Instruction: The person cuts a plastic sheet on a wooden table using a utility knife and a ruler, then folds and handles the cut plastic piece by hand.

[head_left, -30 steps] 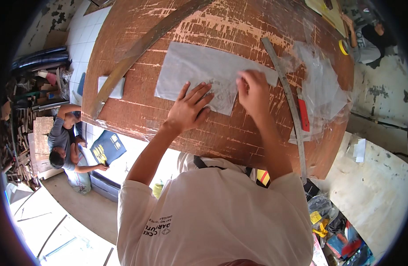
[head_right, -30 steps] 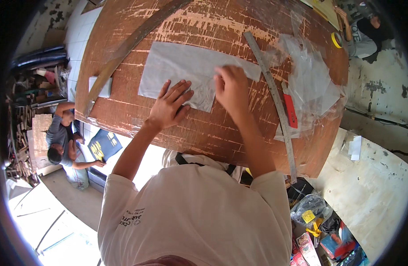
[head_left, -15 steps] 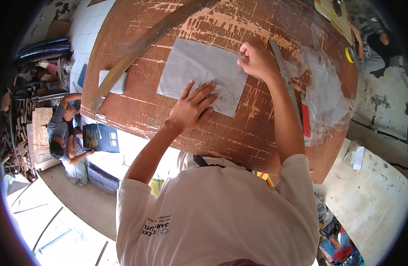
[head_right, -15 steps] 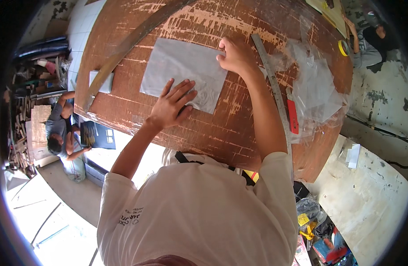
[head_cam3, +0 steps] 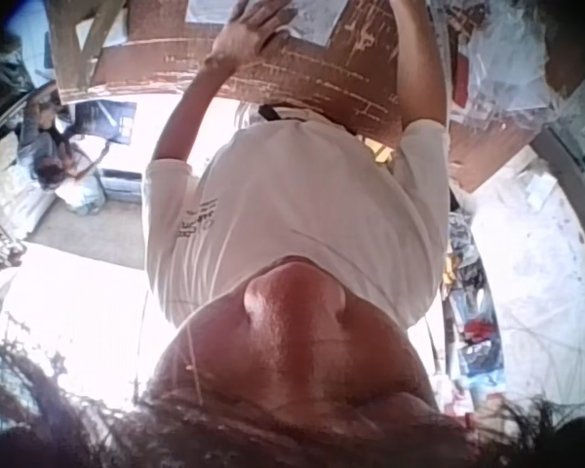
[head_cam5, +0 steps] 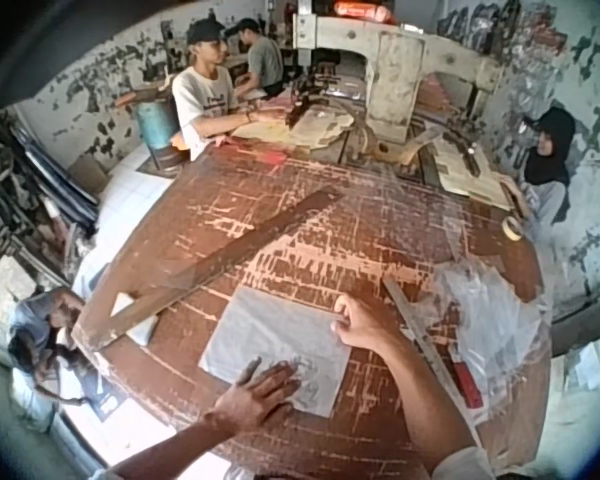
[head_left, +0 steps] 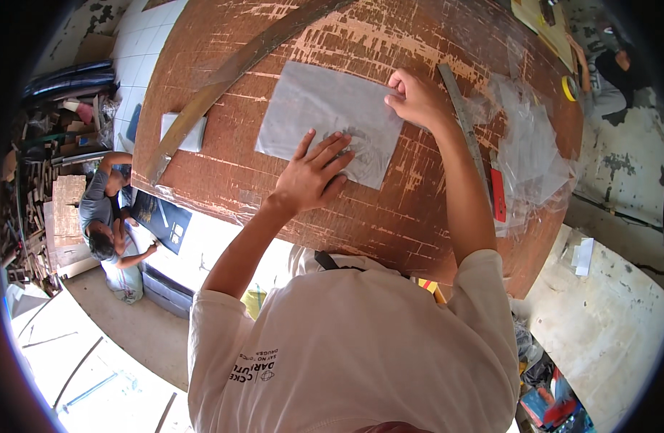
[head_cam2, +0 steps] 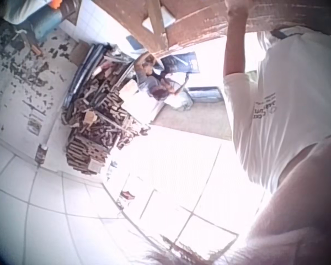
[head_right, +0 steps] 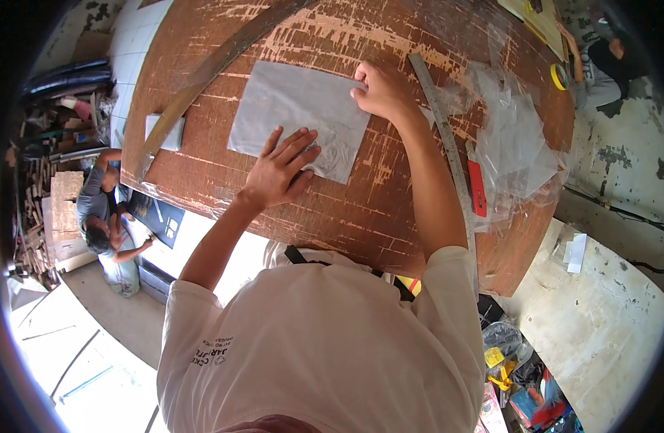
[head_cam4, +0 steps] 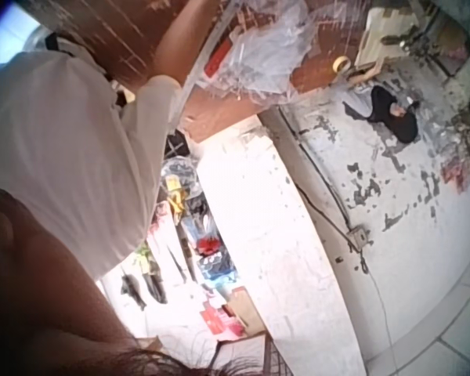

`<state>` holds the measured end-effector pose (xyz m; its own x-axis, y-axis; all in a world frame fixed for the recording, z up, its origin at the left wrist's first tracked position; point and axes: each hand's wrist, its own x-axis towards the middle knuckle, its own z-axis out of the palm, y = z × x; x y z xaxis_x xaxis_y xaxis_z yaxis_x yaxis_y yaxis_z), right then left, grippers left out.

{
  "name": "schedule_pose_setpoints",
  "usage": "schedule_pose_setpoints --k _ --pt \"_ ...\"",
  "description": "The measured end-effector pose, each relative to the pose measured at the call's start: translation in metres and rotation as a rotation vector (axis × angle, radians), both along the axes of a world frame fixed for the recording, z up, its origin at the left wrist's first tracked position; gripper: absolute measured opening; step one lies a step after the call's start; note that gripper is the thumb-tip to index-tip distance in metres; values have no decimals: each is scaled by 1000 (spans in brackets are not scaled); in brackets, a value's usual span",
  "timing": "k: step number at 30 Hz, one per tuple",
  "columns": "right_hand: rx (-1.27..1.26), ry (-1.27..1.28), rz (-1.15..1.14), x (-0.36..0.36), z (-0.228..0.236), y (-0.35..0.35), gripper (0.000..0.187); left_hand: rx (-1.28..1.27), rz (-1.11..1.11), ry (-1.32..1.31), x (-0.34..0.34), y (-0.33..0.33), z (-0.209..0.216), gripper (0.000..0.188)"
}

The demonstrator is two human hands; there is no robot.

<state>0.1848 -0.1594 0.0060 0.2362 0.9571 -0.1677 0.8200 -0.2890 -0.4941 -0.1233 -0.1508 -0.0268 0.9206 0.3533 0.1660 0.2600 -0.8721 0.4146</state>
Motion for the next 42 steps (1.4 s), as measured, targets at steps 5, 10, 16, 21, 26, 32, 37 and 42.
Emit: schedule_pose_setpoints --k 5,10,16,21,26,32,37,42 --pt "64 10 20 0 0 -3 31 12 5 -12 1 0 1 42" --pt "133 92 44 5 -6 -16 29 12 5 -20 0 0 3 41" --pt "508 127 176 -39 16 -74 28 -5 5 -25 -1 -1 0 41" --pt "448 29 262 -106 9 -130 33 -12 1 -15 -1 0 3 42" --pt "448 -114 188 -126 -23 -149 34 -8 -14 -19 0 1 3 43" --pt "537 -115 132 -129 -30 -148 30 -4 -10 -29 0 -1 7 44" --pt "543 -137 93 -131 -33 -146 24 126 -175 -433 5 -26 37 44" --pt "581 -161 76 -133 -39 -146 24 -429 -808 -785 72 -144 184 18"
